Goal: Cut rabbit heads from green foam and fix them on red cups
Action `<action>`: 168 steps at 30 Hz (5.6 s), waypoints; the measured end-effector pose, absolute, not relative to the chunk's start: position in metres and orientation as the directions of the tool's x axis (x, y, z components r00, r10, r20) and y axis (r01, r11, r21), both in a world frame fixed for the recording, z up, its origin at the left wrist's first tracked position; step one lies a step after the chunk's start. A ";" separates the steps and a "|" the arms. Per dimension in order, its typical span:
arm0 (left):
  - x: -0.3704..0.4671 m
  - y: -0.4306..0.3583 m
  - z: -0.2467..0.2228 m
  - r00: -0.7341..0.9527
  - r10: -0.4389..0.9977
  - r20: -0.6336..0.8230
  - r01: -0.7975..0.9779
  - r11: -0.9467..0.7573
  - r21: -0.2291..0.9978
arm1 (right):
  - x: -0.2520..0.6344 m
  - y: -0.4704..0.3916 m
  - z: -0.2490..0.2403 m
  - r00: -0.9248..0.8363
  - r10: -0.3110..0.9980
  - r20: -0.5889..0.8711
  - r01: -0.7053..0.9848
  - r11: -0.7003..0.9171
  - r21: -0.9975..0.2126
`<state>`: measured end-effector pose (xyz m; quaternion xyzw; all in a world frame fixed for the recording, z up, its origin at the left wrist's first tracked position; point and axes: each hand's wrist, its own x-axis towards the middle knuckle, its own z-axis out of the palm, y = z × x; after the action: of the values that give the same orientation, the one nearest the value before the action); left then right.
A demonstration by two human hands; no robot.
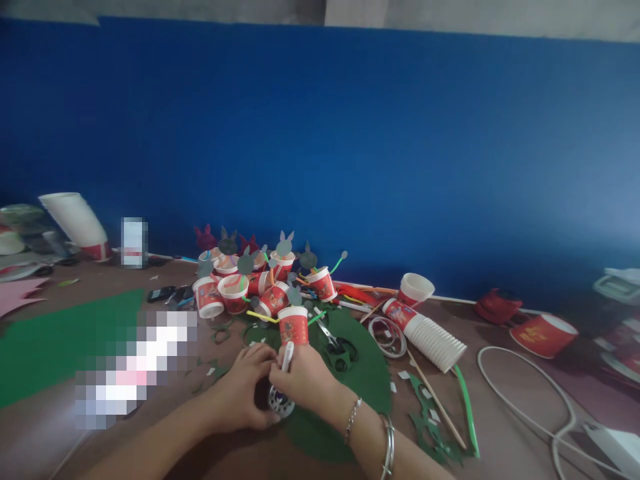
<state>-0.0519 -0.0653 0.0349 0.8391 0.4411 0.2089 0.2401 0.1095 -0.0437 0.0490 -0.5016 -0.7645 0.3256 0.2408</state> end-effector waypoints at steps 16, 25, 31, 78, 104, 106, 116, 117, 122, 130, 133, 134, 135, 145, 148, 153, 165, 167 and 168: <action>-0.054 -0.060 0.024 0.465 0.869 0.168 0.660 -0.467 0.588 | 0.099 -0.048 0.080 -0.672 0.738 0.057 0.713 0.666 -0.220; -0.055 -0.059 0.022 0.504 0.840 0.201 0.625 -0.515 0.587 | 0.123 -0.063 0.045 -0.848 0.427 0.313 0.438 0.898 -0.038; -0.056 -0.059 0.027 0.514 0.845 0.146 0.629 -0.488 0.605 | 0.136 -0.068 0.025 -0.631 0.587 0.507 0.512 0.806 -0.295; -0.039 -0.077 0.039 0.620 0.755 0.213 0.571 -0.621 0.537 | 0.147 -0.062 0.023 0.087 0.976 -0.201 -0.066 -0.195 -0.979; -0.038 -0.079 0.039 0.620 0.769 0.156 0.582 -0.583 0.567 | 0.144 -0.065 0.020 -0.050 0.994 -0.102 0.088 -0.097 -0.991; -0.038 -0.079 0.039 0.621 0.769 0.147 0.581 -0.579 0.573 | 0.144 -0.066 0.021 -0.055 0.994 -0.089 0.115 -0.083 -0.990; -0.039 -0.079 0.040 0.623 0.770 0.137 0.579 -0.572 0.581 | 0.145 -0.080 0.020 -0.174 0.949 0.264 0.495 0.316 -0.809; -0.039 -0.079 0.039 0.622 0.771 0.138 0.581 -0.572 0.579 | 0.145 -0.081 0.020 -0.186 0.945 0.270 0.499 0.327 -0.802; -0.039 -0.078 0.036 0.625 0.767 0.148 0.576 -0.580 0.576 | 0.143 -0.083 0.019 -0.215 0.944 0.252 0.502 0.328 -0.801; -0.039 -0.076 0.032 0.609 0.778 0.154 0.577 -0.568 0.587 | 0.141 -0.076 0.021 -0.273 0.954 0.120 0.488 0.245 -0.838; -0.040 -0.075 0.030 0.606 0.782 0.146 0.588 -0.563 0.581 | 0.139 -0.071 0.029 -0.321 0.945 0.053 0.518 0.223 -0.826; -0.040 -0.074 0.029 0.604 0.784 0.143 0.593 -0.562 0.576 | 0.138 -0.070 0.033 -0.341 0.940 0.032 0.538 0.223 -0.813; -0.041 -0.074 0.028 0.604 0.785 0.142 0.596 -0.562 0.573 | 0.136 -0.068 0.038 -0.367 0.930 0.017 0.560 0.235 -0.795; -0.041 -0.072 0.021 0.572 0.803 0.165 0.598 -0.546 0.586 | 0.120 -0.069 0.079 -0.672 0.738 0.057 0.682 0.647 -0.340; -0.041 -0.071 0.021 0.565 0.811 0.152 0.607 -0.534 0.588 | 0.121 -0.072 0.080 -0.703 0.711 0.005 0.702 0.694 -0.161; -0.042 -0.073 0.019 0.566 0.800 0.200 0.589 -0.561 0.581 | 0.126 -0.081 0.068 -0.792 0.611 0.003 0.611 0.792 0.003; -0.042 -0.074 0.026 0.577 0.798 0.174 0.572 -0.546 0.612 | 0.151 -0.092 0.030 -0.478 0.830 0.288 0.597 0.548 -0.587; -0.042 -0.074 0.028 0.575 0.803 0.159 0.576 -0.535 0.618 | 0.151 -0.089 0.030 -0.392 0.902 0.182 0.573 0.394 -0.719; -0.042 -0.075 0.029 0.575 0.803 0.155 0.576 -0.532 0.621 | 0.151 -0.086 0.029 -0.367 0.920 0.137 0.550 0.333 -0.765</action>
<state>-0.0420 -0.0745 0.0288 0.8479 0.4067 0.2169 0.2621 0.1508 -0.0863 0.0292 -0.4817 -0.7631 0.3182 0.2905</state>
